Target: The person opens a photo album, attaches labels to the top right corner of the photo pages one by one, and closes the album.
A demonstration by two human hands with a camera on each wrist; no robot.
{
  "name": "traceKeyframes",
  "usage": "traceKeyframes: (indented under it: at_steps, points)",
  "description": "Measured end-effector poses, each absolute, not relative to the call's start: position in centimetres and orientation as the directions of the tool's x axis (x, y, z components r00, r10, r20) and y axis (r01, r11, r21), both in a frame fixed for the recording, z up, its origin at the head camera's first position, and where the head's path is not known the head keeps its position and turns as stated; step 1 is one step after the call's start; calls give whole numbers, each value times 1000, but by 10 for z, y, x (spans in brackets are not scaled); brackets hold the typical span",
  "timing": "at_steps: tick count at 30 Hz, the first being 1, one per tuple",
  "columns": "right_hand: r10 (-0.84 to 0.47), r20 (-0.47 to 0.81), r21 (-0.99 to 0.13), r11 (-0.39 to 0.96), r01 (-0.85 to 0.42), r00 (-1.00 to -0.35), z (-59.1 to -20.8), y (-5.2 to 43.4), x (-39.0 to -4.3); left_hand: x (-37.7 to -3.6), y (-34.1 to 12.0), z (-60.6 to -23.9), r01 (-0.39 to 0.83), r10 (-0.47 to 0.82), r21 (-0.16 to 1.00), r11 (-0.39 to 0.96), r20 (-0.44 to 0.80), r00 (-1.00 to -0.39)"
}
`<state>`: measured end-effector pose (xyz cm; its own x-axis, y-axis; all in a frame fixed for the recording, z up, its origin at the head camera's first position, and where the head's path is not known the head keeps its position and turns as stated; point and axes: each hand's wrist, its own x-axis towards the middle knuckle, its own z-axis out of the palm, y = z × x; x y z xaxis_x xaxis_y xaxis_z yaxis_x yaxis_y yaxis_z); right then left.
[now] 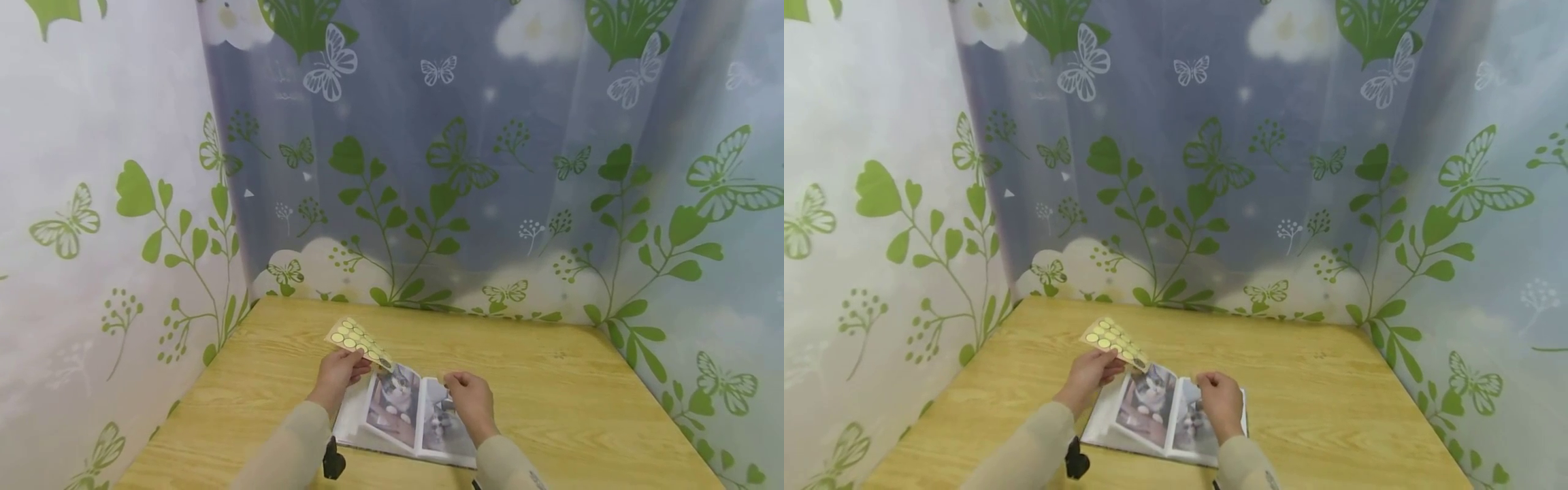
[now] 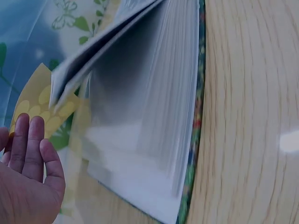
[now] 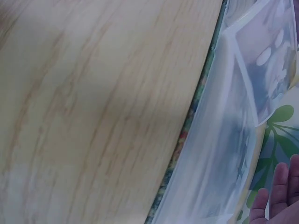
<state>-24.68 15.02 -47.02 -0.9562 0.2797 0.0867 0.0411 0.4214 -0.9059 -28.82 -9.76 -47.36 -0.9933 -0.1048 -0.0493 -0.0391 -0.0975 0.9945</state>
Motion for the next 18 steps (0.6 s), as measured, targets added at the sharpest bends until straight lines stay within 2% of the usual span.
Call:
traceKeyframes:
  at_steps: [7, 18]
  points:
    - [291, 91, -892, 449, 52, -952, -476, 153, -248, -296, -133, -490, -73, -172, 988, -135, -96, -980]
    - [270, 113, -884, 467, 27, -956, -481, 154, -248, -291, -172, -501, -178, -344, 984, 17, -162, -925]
